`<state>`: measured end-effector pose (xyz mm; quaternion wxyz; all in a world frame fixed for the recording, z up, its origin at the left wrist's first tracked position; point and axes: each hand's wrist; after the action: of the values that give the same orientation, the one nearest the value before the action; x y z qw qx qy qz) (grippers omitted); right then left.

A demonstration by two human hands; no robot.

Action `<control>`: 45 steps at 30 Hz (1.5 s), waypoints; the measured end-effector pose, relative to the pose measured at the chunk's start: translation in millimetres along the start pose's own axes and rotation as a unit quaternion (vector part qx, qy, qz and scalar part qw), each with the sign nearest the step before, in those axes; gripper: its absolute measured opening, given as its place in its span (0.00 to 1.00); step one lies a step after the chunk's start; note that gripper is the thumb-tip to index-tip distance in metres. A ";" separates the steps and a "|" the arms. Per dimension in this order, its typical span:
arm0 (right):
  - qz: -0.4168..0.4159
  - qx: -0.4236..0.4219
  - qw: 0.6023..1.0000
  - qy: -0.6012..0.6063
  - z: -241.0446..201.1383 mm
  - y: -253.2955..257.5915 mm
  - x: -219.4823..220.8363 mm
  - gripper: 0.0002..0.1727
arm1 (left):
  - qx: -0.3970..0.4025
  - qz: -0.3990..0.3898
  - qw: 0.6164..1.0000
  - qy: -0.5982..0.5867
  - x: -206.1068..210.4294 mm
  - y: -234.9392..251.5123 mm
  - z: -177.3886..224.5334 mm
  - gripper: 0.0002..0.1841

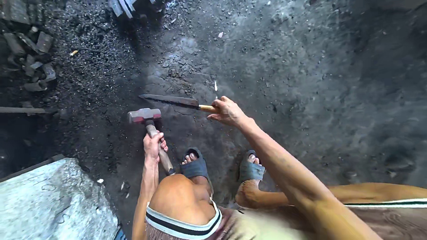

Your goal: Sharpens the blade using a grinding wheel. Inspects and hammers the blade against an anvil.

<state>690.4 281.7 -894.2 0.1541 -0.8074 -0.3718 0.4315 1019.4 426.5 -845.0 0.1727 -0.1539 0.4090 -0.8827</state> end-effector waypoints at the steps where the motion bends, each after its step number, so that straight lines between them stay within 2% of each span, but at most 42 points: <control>1: -0.006 0.000 1.000 -0.018 6.2 6.1 5.1 0.30 | 0.009 0.014 0.999 0.047 5.0 -4.2 0.5 0.13; 5: 0.005 -0.027 0.991 -0.134 19.3 14.9 17.0 0.21 | 0.060 0.026 0.983 0.174 25.1 -15.2 3.1 0.17; 9: 0.090 -0.097 0.970 -0.206 31.6 17.6 35.1 0.20 | 0.099 0.037 0.955 0.277 50.7 -9.8 8.4 0.15; 12: 0.125 -0.113 0.961 -0.221 29.4 16.2 43.5 0.20 | 0.106 0.052 0.921 0.370 58.2 -2.3 9.5 0.19; 15: 0.130 -0.122 0.960 -0.216 31.1 16.7 50.1 0.20 | 0.098 0.060 0.900 0.421 61.8 1.5 9.8 0.23; 18: 0.116 -0.119 0.962 -0.217 32.7 15.1 50.9 0.19 | 0.092 0.059 0.888 0.447 69.9 4.3 9.5 0.22; 19: 0.112 -0.119 0.963 -0.214 33.6 13.2 51.9 0.19 | 0.081 0.055 0.886 0.453 75.2 2.5 12.4 0.22; 21: 0.118 -0.116 0.965 -0.206 37.3 7.7 54.3 0.20 | 0.009 0.033 0.879 0.476 94.6 -8.9 32.3 0.24; 22: 0.124 -0.113 0.966 -0.198 40.3 4.2 56.1 0.21 | 0.002 0.029 0.878 0.478 94.9 -8.3 31.2 0.25; 25: 0.140 -0.112 0.971 -0.159 49.3 -8.3 56.9 0.23 | 0.086 0.048 0.884 0.456 72.0 17.6 -4.7 0.24; 28: 0.185 -0.135 0.968 -0.105 51.5 -13.6 57.0 0.22 | 0.106 0.053 0.889 0.443 69.5 21.0 -13.6 0.22; 32: 0.219 -0.144 0.961 -0.084 28.4 -0.1 61.5 0.22 | 0.155 0.061 0.899 0.405 68.0 16.6 -8.9 0.18; 36: 0.261 -0.131 0.955 -0.042 -1.9 28.8 68.8 0.23 | 0.177 0.072 0.902 0.386 66.9 13.0 6.2 0.18; 38: 0.256 -0.099 0.961 -0.030 -14.3 44.7 66.2 0.23 | 0.182 0.077 0.902 0.384 64.2 10.2 10.9 0.18; 41: 0.194 -0.027 0.979 -0.056 -26.8 70.3 57.5 0.24 | 0.173 0.084 0.898 0.395 60.9 10.7 17.1 0.19; 45: 0.168 -0.008 0.976 -0.139 -32.0 76.6 54.6 0.25 | 0.163 0.077 0.890 0.420 57.3 22.9 22.5 0.21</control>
<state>771.4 272.2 -951.0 0.0197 -0.7917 -0.2526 0.5559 981.6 372.9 -841.4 0.0748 0.2930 0.3047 -0.9032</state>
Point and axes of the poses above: each hand's wrist, its own y-axis towards the middle knuckle, its own x-axis out of the palm, z = x × y, and after that the axes turned 8 degrees about -z, right-handed
